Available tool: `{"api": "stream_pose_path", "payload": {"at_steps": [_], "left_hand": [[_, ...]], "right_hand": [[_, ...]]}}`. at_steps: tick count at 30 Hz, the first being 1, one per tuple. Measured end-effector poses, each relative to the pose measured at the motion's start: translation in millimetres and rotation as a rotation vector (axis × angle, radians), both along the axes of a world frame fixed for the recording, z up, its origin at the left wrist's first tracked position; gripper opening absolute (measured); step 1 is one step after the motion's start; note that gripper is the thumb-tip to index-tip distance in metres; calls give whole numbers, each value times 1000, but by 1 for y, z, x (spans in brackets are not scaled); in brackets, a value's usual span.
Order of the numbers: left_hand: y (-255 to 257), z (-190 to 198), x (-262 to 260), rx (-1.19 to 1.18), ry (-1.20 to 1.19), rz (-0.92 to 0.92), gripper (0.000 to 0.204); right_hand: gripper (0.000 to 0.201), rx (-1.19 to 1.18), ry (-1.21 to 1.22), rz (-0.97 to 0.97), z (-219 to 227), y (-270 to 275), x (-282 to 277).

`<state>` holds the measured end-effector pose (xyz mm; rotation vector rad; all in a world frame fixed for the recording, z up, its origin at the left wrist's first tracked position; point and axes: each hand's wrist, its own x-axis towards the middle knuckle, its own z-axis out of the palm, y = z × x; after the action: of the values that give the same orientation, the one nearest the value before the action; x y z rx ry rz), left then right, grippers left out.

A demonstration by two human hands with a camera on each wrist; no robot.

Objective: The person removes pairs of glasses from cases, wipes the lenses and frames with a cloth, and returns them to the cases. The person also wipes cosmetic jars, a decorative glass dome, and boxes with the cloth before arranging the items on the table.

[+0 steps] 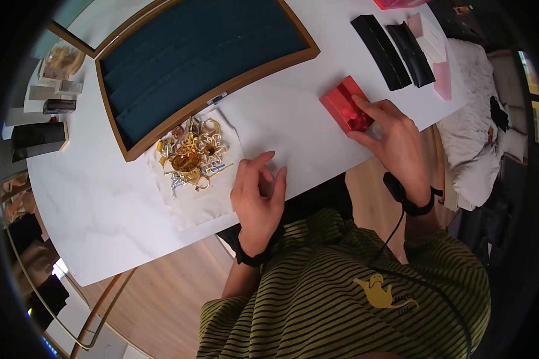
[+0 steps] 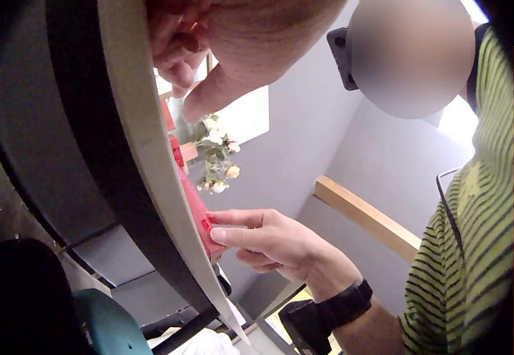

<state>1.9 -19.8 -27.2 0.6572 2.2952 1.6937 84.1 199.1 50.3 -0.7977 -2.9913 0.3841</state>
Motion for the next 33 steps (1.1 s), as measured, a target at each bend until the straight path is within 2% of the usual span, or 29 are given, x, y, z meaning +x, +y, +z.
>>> {"api": "stream_pose_path", "payload": {"at_steps": [5,8,10,14,17,19,20,22,23,26,29,30,33], "left_hand": [[-1,2,1,-14,-4,11,27],[0,-8,6,-32,71,13,26],[0,-2,2,-19,155,4,28],[-2,1,1,13,100,-9,30],[-6,8,-2,20,100,6,28],[-5,8,-2,36,107,-7,27],[-6,6,-1,46,111,-17,27],[-8,7,0,59,138,3,25],[-8,9,2,69,77,9,23],[-7,4,4,47,131,22,24],[-4,6,0,44,109,-23,24],[-9,3,3,36,97,-4,24],[-8,3,3,53,100,-11,23]], "right_hand": [[53,35,-73,21,4,-2,2],[52,35,-54,35,0,0,5],[56,53,-63,48,0,-3,4],[63,-4,-1,41,-2,8,-2],[66,68,-2,7,-5,25,-14],[70,164,-195,2,6,32,-17],[70,172,-192,-10,7,35,-19],[76,178,-214,99,9,44,-23],[77,228,-218,98,7,49,-25],[79,317,-265,79,7,59,-43],[67,356,-279,82,23,67,-68],[63,371,-278,153,18,74,-81],[54,371,-208,194,15,87,-105]]}}
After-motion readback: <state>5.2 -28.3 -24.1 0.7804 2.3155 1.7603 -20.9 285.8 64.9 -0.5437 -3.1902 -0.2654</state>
